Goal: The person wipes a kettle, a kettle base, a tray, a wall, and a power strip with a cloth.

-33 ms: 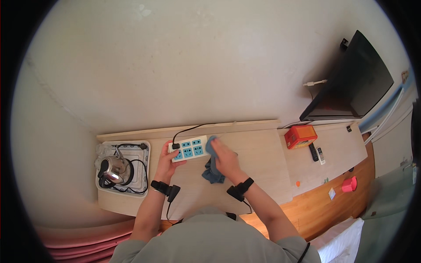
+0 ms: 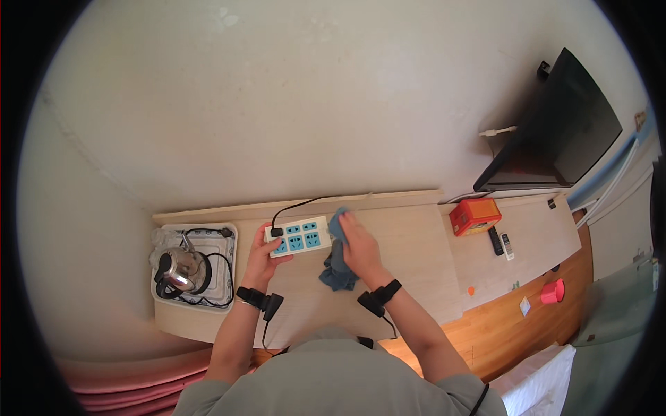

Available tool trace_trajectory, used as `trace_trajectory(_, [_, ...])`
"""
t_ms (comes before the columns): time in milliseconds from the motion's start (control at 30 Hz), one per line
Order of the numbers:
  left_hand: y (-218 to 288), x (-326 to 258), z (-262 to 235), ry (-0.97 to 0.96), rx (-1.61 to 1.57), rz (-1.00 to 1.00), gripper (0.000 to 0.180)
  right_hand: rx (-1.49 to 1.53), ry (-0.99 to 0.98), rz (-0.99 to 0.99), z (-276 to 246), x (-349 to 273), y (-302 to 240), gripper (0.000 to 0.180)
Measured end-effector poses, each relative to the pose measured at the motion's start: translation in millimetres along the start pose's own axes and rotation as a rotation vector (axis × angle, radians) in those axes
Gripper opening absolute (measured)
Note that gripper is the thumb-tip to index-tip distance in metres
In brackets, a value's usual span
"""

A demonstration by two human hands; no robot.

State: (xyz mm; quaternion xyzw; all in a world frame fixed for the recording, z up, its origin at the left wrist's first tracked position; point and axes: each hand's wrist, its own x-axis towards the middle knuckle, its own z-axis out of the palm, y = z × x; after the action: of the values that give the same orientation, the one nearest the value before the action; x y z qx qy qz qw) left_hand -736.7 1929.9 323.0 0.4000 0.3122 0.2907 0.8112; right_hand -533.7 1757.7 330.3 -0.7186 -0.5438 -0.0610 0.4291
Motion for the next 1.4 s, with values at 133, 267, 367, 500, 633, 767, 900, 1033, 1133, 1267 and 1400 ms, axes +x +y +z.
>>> trace_trajectory(133, [8, -8, 0, -0.096, -0.072, -0.003, 0.047, -0.235, 0.023, -0.215, -3, 32, 4, 0.049])
trace_trajectory(267, [22, -23, 10, -0.047, -0.015, 0.0, 0.048, -0.04, -0.248, -0.258, 6, 41, 32, 0.034])
trace_trajectory(367, [35, -37, 15, -0.015, 0.043, 0.066, 0.05, -0.066, -0.262, -0.249, 2, 51, 44, 0.03])
trace_trajectory(500, [76, -49, -10, 0.008, 0.081, 0.185, 0.051, -0.244, -0.277, -0.224, -33, 70, 97, 0.033])
trace_trajectory(633, [110, -60, -39, 0.087, 0.132, 0.24, 0.053, -0.284, -0.211, -0.143, -63, 73, 145, 0.032])
trace_trajectory(767, [127, -62, -62, 0.126, 0.119, 0.271, 0.053, -0.37, -0.238, -0.028, -84, 76, 180, 0.029])
trace_trajectory(900, [133, -62, -62, 0.174, 0.069, 0.298, 0.053, -0.414, -0.176, 0.157, -93, 67, 204, 0.03])
trace_trajectory(1033, [132, -60, -66, 0.275, 0.076, 0.37, 0.049, -0.455, -0.035, 0.268, -107, 43, 221, 0.034])
trace_trajectory(1133, [115, -53, -74, 0.247, 0.072, 0.333, 0.049, -0.378, 0.118, 0.331, -107, 36, 208, 0.036])
trace_trajectory(1267, [87, -40, -61, 0.24, 0.042, 0.253, 0.047, -0.072, 0.164, 0.406, -115, 29, 170, 0.038])
trace_trajectory(1400, [61, -30, -42, 0.17, 0.02, 0.16, 0.043, 0.32, 0.159, 0.5, -116, 30, 99, 0.034])
